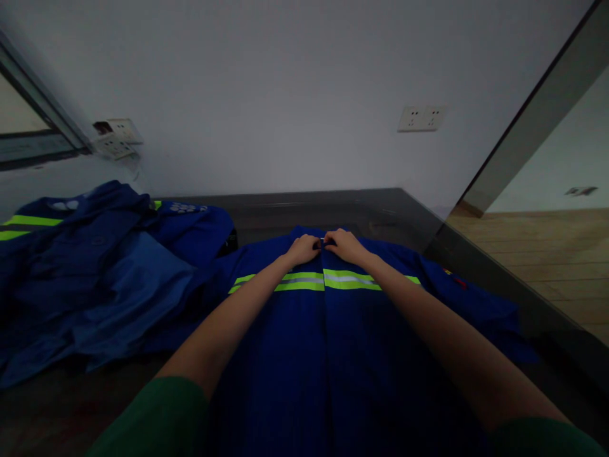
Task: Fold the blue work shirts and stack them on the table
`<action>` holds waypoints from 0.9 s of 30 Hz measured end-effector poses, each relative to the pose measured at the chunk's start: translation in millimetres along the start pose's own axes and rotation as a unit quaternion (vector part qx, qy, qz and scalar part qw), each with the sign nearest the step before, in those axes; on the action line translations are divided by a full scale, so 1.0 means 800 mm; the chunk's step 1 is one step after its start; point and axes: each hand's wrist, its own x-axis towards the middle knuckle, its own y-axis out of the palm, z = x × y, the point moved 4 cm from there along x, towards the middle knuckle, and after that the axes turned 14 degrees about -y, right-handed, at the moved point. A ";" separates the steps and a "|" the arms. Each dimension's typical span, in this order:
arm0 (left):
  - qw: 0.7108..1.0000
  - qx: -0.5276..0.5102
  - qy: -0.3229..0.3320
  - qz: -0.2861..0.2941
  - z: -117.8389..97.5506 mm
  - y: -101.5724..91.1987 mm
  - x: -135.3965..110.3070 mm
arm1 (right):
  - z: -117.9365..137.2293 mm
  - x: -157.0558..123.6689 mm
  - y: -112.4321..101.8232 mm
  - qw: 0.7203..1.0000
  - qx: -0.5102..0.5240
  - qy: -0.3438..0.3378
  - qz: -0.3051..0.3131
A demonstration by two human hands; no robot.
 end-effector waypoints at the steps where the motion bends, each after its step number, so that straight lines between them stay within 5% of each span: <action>1: 1.000 0.000 -0.004 -0.010 0.000 0.003 -0.001 | 0.001 -0.001 0.008 1.000 -0.017 0.007 0.002; 14: 0.993 -0.060 -0.003 -0.103 -0.006 0.013 -0.020 | 0.012 -0.015 0.048 0.993 -0.097 0.060 -0.039; 20: 0.988 -0.083 -0.002 -0.133 0.004 -0.032 -0.055 | 0.015 -0.021 0.053 0.990 -0.103 0.039 -0.087; 23: 0.992 0.010 -0.018 -0.128 0.040 -0.081 -0.105 | 0.017 -0.022 0.050 0.990 -0.111 0.032 -0.082; 27: 0.956 0.163 -0.182 -0.163 0.141 -0.145 -0.197 | 0.027 -0.020 0.043 0.989 -0.125 0.022 -0.071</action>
